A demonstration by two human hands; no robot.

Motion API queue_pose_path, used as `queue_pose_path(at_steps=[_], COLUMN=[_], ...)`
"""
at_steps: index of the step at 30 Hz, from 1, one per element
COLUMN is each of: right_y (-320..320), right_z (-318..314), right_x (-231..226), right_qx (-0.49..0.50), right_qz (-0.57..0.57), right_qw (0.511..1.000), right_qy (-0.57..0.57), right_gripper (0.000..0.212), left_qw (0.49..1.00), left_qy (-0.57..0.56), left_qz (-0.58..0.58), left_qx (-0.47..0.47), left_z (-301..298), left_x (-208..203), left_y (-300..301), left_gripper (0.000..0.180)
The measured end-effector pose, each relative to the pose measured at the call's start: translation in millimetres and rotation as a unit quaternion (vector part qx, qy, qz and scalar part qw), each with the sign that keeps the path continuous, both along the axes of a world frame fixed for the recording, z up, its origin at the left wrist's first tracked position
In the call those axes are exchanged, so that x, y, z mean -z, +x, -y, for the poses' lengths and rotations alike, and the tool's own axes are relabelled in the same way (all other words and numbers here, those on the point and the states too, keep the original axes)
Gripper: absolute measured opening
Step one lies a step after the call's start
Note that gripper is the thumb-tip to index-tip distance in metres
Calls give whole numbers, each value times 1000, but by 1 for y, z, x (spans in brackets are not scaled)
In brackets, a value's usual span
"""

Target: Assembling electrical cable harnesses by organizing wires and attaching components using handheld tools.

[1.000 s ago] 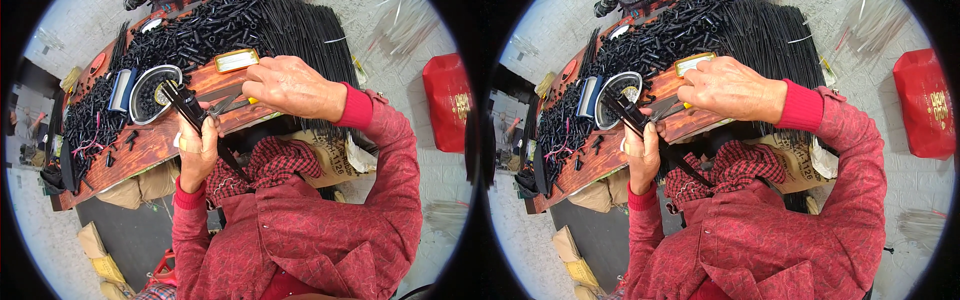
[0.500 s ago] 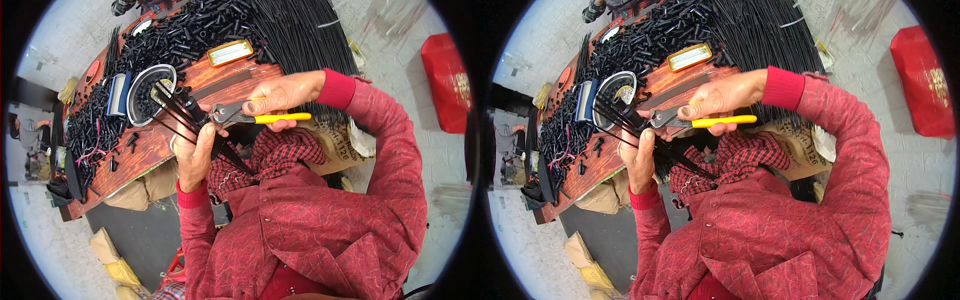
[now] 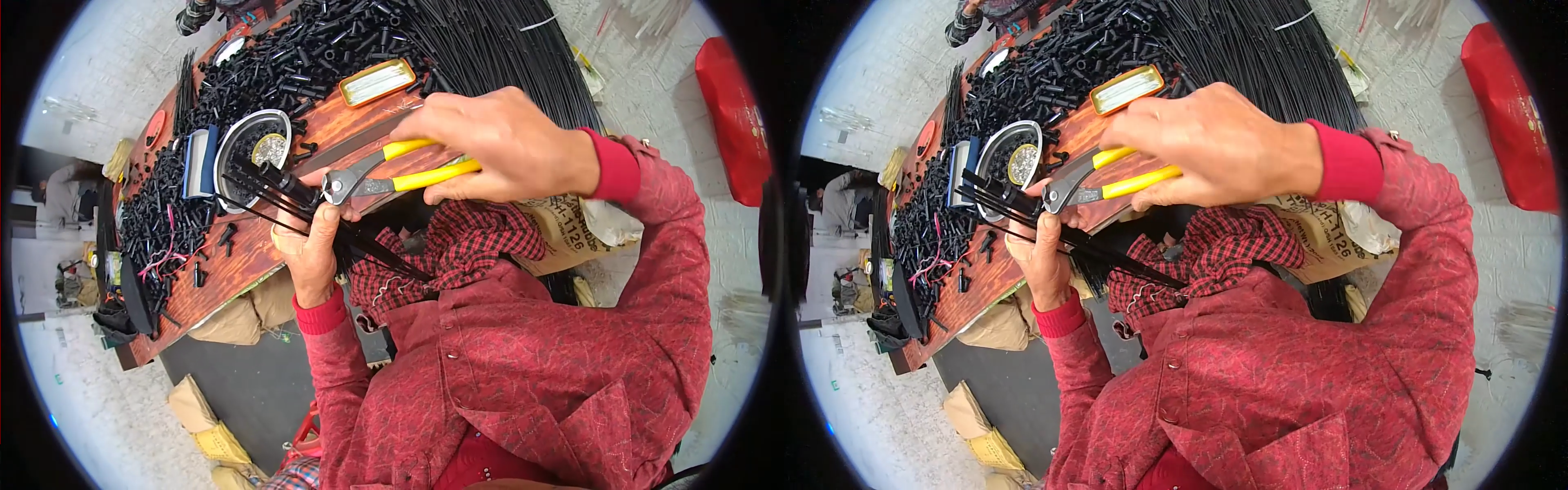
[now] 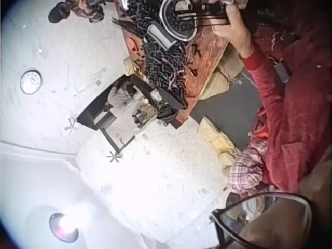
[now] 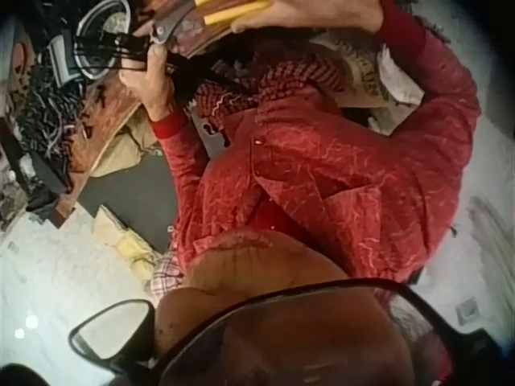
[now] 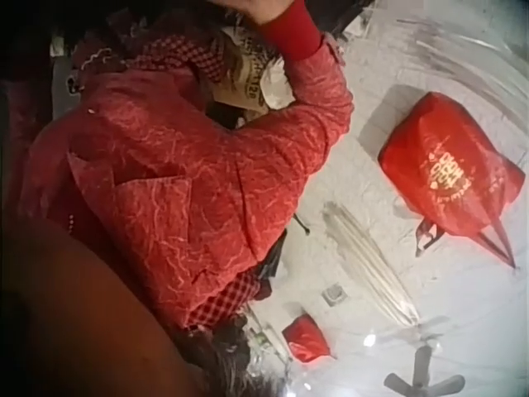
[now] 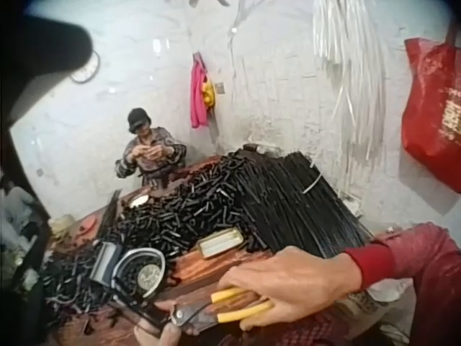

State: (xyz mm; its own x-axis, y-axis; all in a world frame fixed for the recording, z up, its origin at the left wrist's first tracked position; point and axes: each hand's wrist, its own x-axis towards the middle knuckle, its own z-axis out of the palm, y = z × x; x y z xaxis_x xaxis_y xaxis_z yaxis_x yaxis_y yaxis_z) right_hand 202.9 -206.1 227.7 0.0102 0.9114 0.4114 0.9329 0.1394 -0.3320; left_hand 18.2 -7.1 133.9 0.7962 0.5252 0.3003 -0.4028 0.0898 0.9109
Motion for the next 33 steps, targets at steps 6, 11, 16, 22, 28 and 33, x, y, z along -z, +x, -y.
queue_pose_path(at_steps=[6, 11, 16, 22, 28, 33], right_y=[12, 12, 1, 14, 18, 10], right_z=[-7, -7, -6, -5, -3, -4], right_x=[-3, 3, 9, -5, 13, 12], right_qx=[-2, -23, 51, 34, -1, 17], right_qz=[-298, -506, -24, -268, -509, -6], right_qw=[915, 778, 998, 946, 787, 1000], right_qy=[-271, -372, 5, -178, -349, 1], right_gripper=[42, 49, 48, 47, 61, 52], left_qw=[1000, 1000, 1000, 999, 998, 999], left_qy=[-2, 2, 3, 10, -32, -31], left_qz=[7, -3, -10, -9, 8, 11], left_qx=[24, 18, 2, 41, 52, 19], left_z=[0, -2, 0, -4, -2, -4], left_x=[0, 2, 0, 2, 5, 9], left_y=[-5, 2, 7, 3, 4, 6], left_gripper=[45, 43, 48, 44, 47, 44])
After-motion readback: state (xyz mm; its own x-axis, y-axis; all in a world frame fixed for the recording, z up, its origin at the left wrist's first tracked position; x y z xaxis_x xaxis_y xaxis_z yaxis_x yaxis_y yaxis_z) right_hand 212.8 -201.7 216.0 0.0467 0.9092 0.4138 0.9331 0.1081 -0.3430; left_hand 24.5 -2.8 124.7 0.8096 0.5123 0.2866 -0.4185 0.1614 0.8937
